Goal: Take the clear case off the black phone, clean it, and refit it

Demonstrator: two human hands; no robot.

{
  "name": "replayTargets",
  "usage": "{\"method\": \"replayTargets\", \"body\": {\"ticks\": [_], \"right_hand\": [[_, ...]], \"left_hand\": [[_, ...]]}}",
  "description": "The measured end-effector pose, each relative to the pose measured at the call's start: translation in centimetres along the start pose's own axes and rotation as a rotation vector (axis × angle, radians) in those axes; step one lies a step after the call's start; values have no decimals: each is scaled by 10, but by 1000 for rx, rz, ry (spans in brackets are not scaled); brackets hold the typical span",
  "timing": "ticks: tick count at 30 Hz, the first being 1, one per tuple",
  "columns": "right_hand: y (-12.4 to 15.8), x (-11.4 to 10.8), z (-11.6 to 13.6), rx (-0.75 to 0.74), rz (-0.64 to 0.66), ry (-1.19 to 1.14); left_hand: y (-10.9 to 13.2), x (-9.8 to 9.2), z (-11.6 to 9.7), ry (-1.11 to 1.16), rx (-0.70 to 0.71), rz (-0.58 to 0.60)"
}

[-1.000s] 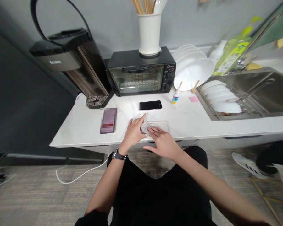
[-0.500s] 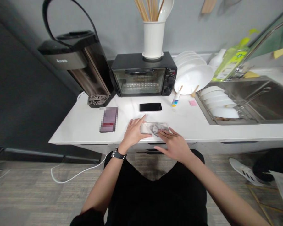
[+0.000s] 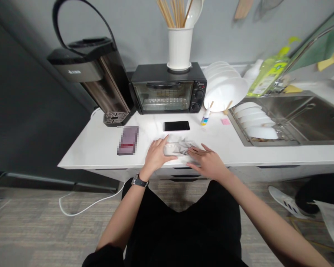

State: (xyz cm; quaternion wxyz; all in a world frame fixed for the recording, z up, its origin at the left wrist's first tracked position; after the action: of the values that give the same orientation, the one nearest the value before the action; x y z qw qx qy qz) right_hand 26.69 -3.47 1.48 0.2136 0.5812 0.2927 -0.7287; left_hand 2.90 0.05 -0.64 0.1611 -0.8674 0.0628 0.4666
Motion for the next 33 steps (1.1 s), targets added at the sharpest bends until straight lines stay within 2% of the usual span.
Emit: {"method": "replayTargets", "body": {"ticks": [3, 7, 9, 12, 16, 19, 22, 25, 27, 30, 33], "right_hand": [[-3, 1, 15, -57, 13, -96], [-45, 16, 47, -131, 28, -248], [-62, 22, 53, -142, 26, -246], [-58, 23, 37, -144, 5, -160], [-14, 14, -6, -49, -53, 9], [8, 11, -9, -52, -59, 34], [-7, 16, 17, -100, -40, -39], [-45, 25, 44, -132, -24, -121], [-65, 29, 50, -151, -13, -127], [-66, 28, 36, -155, -17, -89], [-36, 21, 7, -76, -39, -47]], "left_hand": [[-2, 1, -2, 16, 16, 33], [-1, -2, -3, 26, 16, 74], [0, -4, -1, 37, 18, 75], [1, -5, 2, 41, 17, 56], [-2, -1, 2, 29, 4, 30], [-4, 1, -1, 19, 3, 33], [-4, 1, -4, 23, 1, 45], [-2, -1, -4, 30, 9, 62], [-1, -1, -3, 33, 5, 67], [-1, -2, -1, 18, -7, 58], [-2, -1, -1, 2, -10, 30]]}}
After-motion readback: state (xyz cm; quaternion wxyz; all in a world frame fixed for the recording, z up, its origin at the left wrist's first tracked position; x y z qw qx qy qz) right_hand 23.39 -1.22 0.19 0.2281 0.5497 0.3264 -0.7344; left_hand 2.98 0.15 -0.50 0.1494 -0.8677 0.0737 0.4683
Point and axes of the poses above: each hand's wrist, its own y-axis away from the middle knuckle, its own x-axis out of the palm, z = x × y, the point moved 5 cm from there along -y, towards the middle knuckle, and after that the axes turned 1 degree about y, right-handed, at the moved point
